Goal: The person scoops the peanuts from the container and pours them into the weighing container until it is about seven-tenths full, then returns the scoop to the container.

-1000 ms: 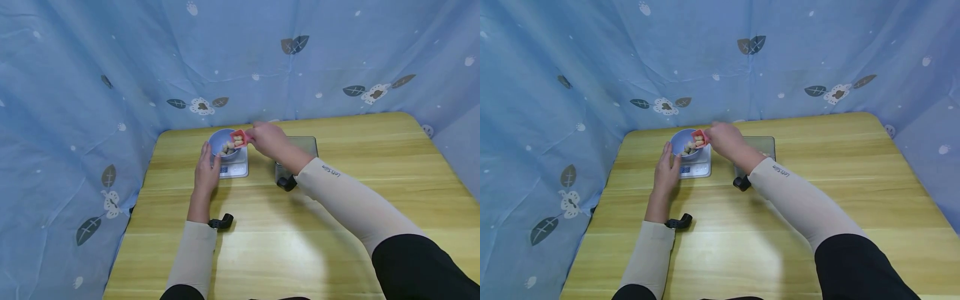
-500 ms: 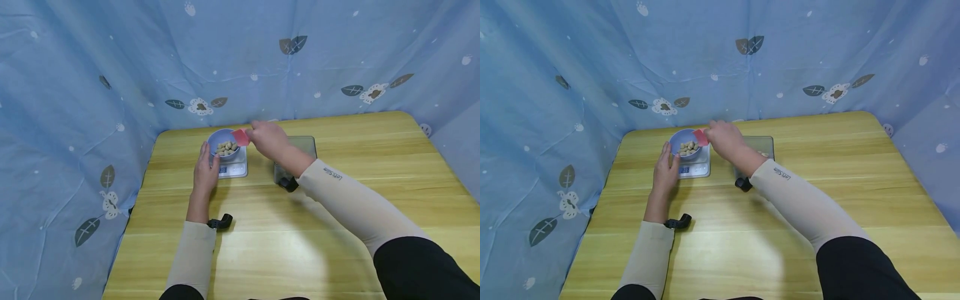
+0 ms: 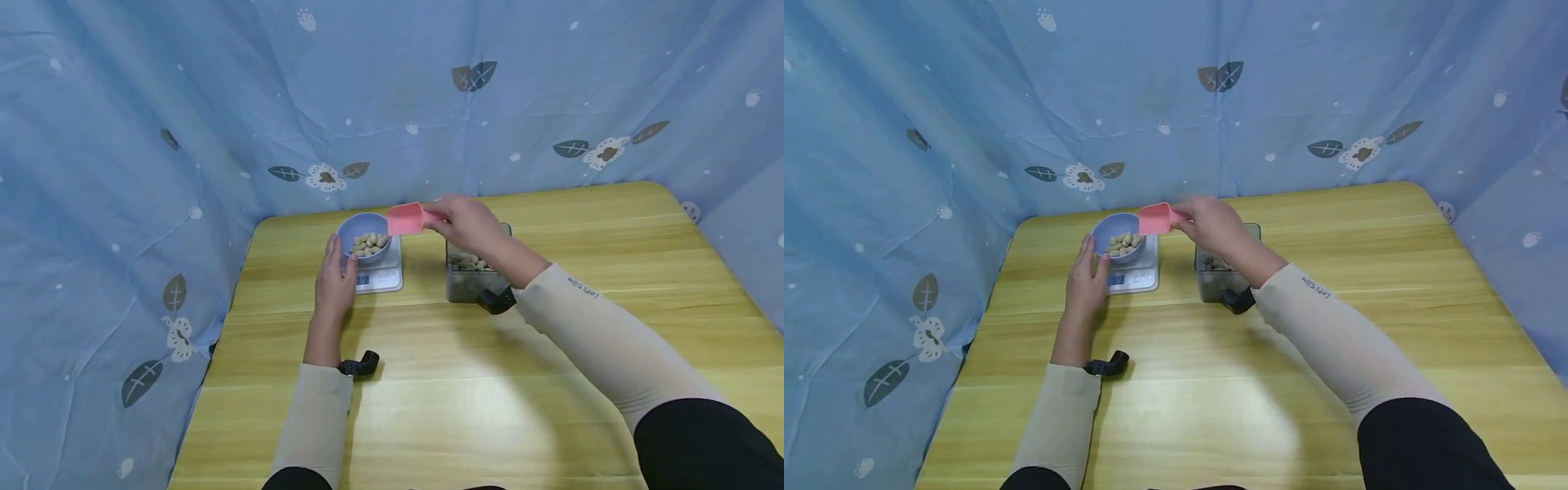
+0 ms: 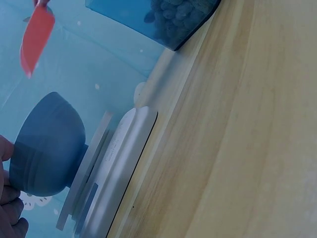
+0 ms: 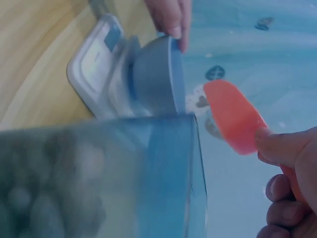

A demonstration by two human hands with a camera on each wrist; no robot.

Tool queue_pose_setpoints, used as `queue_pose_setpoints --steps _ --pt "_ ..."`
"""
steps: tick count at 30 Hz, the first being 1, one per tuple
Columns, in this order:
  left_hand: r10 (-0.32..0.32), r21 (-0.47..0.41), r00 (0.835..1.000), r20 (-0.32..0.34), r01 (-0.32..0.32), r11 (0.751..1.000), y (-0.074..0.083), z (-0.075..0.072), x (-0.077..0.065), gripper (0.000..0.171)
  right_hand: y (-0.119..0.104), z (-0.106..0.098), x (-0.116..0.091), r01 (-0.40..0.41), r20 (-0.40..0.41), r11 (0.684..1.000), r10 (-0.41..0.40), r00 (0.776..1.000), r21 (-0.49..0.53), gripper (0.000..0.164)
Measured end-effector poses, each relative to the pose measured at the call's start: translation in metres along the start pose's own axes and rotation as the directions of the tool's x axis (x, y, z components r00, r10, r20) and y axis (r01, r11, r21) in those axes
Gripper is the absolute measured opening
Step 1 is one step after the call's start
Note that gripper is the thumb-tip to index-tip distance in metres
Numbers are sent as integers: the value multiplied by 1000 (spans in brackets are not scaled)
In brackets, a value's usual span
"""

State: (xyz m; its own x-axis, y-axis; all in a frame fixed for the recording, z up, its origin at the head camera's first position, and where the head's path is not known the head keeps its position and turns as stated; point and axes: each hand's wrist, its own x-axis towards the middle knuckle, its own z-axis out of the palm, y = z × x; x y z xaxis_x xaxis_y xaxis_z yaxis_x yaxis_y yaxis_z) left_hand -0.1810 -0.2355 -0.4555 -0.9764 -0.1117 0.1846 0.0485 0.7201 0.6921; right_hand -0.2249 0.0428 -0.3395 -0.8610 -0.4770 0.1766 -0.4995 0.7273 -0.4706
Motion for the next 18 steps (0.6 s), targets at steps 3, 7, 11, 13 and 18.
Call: queue_pose_setpoints --steps 3,7,11,13,18 --pt "-9 -8 1000 1 9 1000 0 1 0 62 11 -11 -14 -19 5 999 19 1000 48 30" --pt "-15 -5 1000 2 15 1000 0 2 0 63 26 -26 -37 -33 -7 993 34 999 111 28" --pt "-15 -11 1000 4 16 1000 0 3 -1 64 44 -40 -60 -67 -21 991 70 997 113 31" --pt "-18 -19 1000 6 19 1000 1 3 -1 64 53 -46 -70 -96 -13 992 97 995 82 32" --pt "-32 -20 999 6 33 999 3 3 -3 64 65 -52 -85 -73 9 995 74 997 -66 28"
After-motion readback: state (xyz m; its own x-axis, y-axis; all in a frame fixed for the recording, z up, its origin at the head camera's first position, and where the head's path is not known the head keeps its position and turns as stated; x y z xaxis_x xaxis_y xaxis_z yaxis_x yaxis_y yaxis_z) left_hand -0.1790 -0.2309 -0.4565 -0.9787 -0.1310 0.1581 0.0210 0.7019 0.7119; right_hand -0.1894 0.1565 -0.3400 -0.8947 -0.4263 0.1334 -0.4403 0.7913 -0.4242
